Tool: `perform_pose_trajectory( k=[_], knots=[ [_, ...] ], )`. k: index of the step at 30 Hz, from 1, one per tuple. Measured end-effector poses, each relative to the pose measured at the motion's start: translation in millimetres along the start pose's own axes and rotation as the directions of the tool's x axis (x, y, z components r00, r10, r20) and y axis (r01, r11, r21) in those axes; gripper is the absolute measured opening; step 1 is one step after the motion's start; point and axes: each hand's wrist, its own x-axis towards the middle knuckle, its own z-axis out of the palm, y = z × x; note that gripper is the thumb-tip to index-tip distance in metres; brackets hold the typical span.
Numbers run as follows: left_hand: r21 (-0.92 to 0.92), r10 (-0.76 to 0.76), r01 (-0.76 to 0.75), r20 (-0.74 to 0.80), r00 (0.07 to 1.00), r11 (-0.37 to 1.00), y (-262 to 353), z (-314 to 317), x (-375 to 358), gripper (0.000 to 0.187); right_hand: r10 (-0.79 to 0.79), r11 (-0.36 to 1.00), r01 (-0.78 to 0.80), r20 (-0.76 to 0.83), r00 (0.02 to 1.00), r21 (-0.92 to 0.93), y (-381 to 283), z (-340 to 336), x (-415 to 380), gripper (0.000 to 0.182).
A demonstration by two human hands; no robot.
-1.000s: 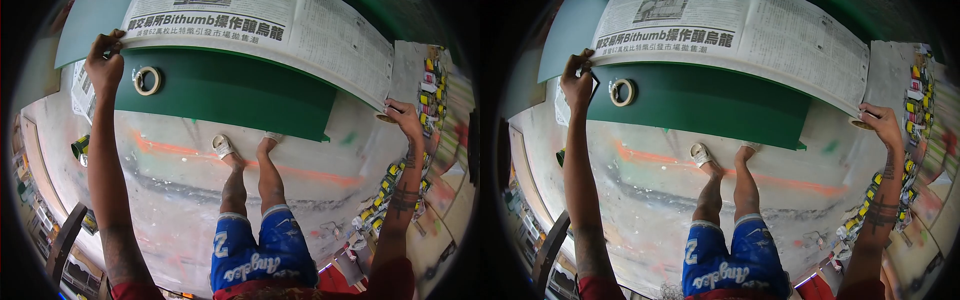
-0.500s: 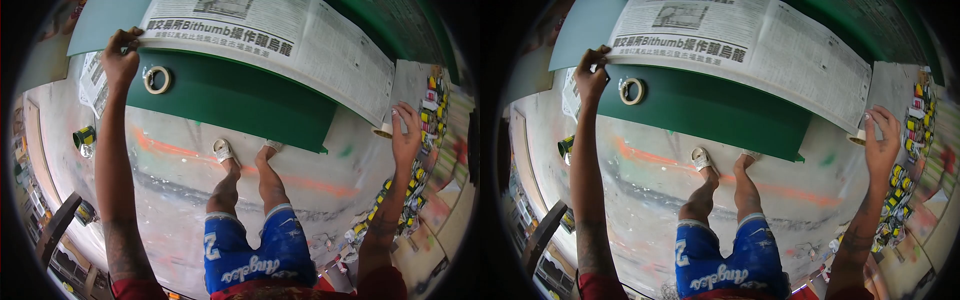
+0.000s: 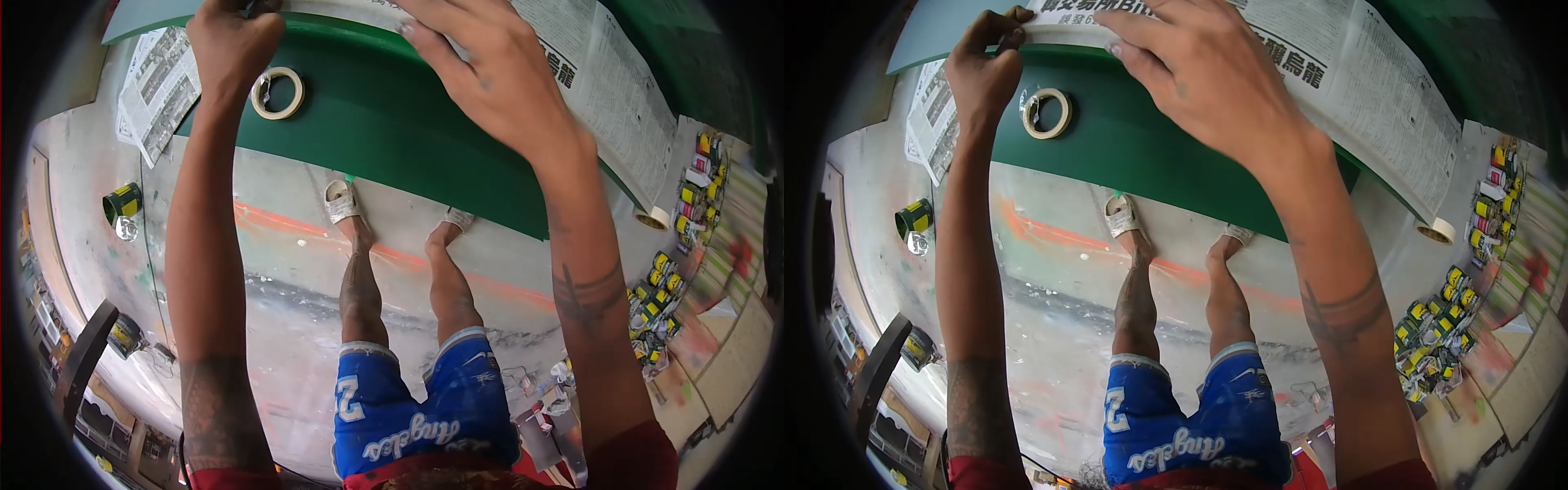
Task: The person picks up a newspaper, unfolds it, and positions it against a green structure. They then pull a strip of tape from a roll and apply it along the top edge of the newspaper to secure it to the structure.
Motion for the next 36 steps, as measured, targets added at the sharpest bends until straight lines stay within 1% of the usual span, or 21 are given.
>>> perform_pose_trajectory(
  k=[2,4,5,7,8,10,14,16,17,19,22,25,26,27,28,31,32,33,34,35,36],
  knots=[
    [0.008,-0.03,0.03,-0.01,1.0,1.0,3,3,0,0.01,0.007,0.999,-0.005,0.042,0.999,-0.052,3,6,12,0.033],
    [-0.259,-0.099,0.091,-0.018,0.995,0.962,7,9,2,0.019,0.091,0.996,-0.091,0.148,0.985,-0.011,2,6,19,0.033],
    [-0.268,-0.103,0.094,-0.019,0.995,0.959,13,11,1,0.019,0.093,0.996,-0.091,0.153,0.984,-0.02,7,8,21,0.033],
    [-0.277,-0.06,0.032,-0.091,0.994,0.96,24,10,-3,0.018,0.077,0.99,-0.091,0.135,0.988,0.104,17,13,22,0.032],
    [-0.28,-0.064,0.035,-0.095,0.993,0.959,23,6,-1,0.018,0.074,0.991,-0.089,0.14,0.987,0.101,18,13,23,0.032],
    [-0.253,-0.047,0.045,-0.003,0.999,0.967,20,1,2,0.018,0.083,0.987,-0.1,0.131,0.988,0.13,19,13,24,0.031],
    [-0.243,-0.044,0.049,0.024,0.999,0.969,26,-2,2,0.018,0.09,0.991,-0.102,0.138,0.986,0.085,16,12,25,0.031],
    [-0.226,-0.037,0.027,-0.04,0.998,0.974,34,1,0,0.018,0.08,0.996,-0.084,0.149,0.986,0.025,15,11,25,0.031],
    [-0.228,-0.036,0.026,-0.039,0.999,0.973,34,0,1,0.018,0.081,0.996,-0.086,0.148,0.986,0.024,14,11,25,0.031],
    [-0.244,-0.103,0.105,0.024,0.994,0.964,32,-3,4,0.018,0.11,0.993,-0.115,0.164,0.98,0.021,13,11,25,0.031],
    [-0.227,-0.113,0.126,0.07,0.991,0.966,26,-5,7,0.018,0.071,0.997,-0.076,0.134,0.988,0.029,20,16,23,0.031],
    [-0.232,-0.11,0.115,0.033,0.993,0.966,32,-3,3,0.019,0.083,0.996,-0.088,0.16,0.984,0.024,16,13,22,0.033],
    [-0.233,-0.11,0.115,0.034,0.993,0.966,7,1,8,0.019,0.085,0.996,-0.09,0.161,0.983,0.023,12,10,23,0.033],
    [-0.403,-0.105,0.141,0.109,0.988,0.904,-40,7,18,0.019,0.102,0.994,-0.106,0.169,0.98,0.015,5,7,24,0.033],
    [-0.556,-0.086,0.175,0.182,0.98,0.813,-66,11,24,0.019,0.12,0.992,-0.123,0.177,0.977,0.007,2,5,24,0.034],
    [-0.523,-0.109,0.195,0.19,0.976,0.83,-68,11,26,0.019,0.093,0.996,-0.092,0.183,0.979,-0.017,16,12,21,0.034],
    [-0.523,-0.109,0.194,0.189,0.976,0.83,-46,8,21,0.019,0.093,0.996,-0.092,0.182,0.979,-0.017,17,13,20,0.034],
    [-0.379,-0.133,0.17,0.121,0.984,0.91,-3,1,12,0.019,0.083,0.996,-0.078,0.172,0.982,-0.033,18,14,20,0.034],
    [-0.223,-0.145,0.152,0.049,0.988,0.963,23,-2,6,0.018,0.072,0.997,-0.065,0.162,0.984,-0.048,19,14,20,0.034],
    [-0.222,-0.145,0.152,0.048,0.988,0.963,26,-2,5,0.018,0.071,0.997,-0.064,0.161,0.984,-0.048,19,14,20,0.034],
    [-0.218,-0.106,0.111,0.034,0.994,0.97,27,-2,4,0.018,0.077,0.996,-0.069,0.172,0.982,-0.049,19,13,20,0.034]
  ],
)
